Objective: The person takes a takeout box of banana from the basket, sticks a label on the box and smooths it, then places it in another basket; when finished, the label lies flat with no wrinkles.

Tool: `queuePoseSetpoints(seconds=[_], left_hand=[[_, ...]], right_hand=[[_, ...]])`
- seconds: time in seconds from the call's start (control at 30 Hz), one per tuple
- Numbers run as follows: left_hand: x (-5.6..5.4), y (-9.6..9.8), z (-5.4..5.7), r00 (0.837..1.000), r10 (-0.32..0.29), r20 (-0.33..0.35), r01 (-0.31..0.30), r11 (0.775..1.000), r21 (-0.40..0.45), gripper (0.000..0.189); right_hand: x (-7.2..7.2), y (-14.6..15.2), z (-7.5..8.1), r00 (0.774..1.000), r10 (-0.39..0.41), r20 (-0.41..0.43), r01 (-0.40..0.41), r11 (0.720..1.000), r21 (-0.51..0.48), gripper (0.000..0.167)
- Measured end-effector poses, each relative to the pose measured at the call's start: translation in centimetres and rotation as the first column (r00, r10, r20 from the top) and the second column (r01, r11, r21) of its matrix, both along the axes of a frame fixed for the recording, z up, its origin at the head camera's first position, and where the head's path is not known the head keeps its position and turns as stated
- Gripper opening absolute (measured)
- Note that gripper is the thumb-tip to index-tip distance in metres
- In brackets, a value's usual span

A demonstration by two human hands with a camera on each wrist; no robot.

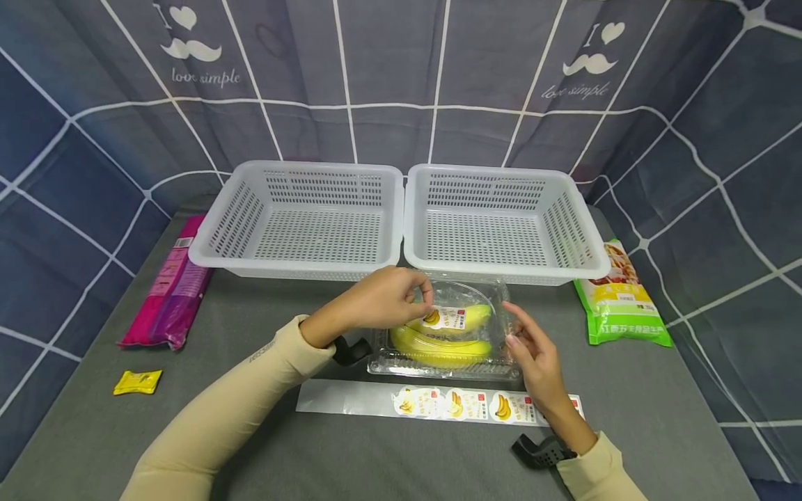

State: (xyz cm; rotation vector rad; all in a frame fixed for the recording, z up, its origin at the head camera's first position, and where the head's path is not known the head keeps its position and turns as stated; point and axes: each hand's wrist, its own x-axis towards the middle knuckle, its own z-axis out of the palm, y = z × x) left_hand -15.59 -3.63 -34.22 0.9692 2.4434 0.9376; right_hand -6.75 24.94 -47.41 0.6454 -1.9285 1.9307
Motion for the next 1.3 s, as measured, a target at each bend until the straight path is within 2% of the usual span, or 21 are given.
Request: queuePoseSetpoints(seconds=[0.23,0.47,0.67,1.1,1.3], left_hand=[[0.3,0.7,-0.7,0.99,0.07,-0.126,-0.08,0.994,-0.074,0.008],[0.6,1.2,-1.0,0.979,0.125,-0.164,-0.139,0.987,-0.078,0.008],[0.5,1.3,-1.4,0.97,0.127,-0.205,-0.146,0.986,-0.08,0.006],[0.4,1.5,-2.0,0.937,0.12,-0.329,-0.162,0.981,-0.104,0.005],[0.5,1.4,-2.1,0.93,0.123,-0.347,-0.158,0.985,-0.074,0.01]], right_hand=[[-0.1,-0.1,0.1,1.0,0.004,0.003,-0.004,1.0,0.006,0.05],[0.0,-0.1,0.0,1.0,0.009,0.011,-0.009,1.0,-0.002,0.05],[0.1,-0.1,0.0,1.0,0.015,0.01,-0.015,1.0,-0.013,0.05],[0.1,-0.1,0.1,1.0,0.02,0.002,-0.02,1.0,-0.008,0.051],[0.1,-0.2,0.2,1.0,0.029,0.001,-0.029,1.0,-0.011,0.05]])
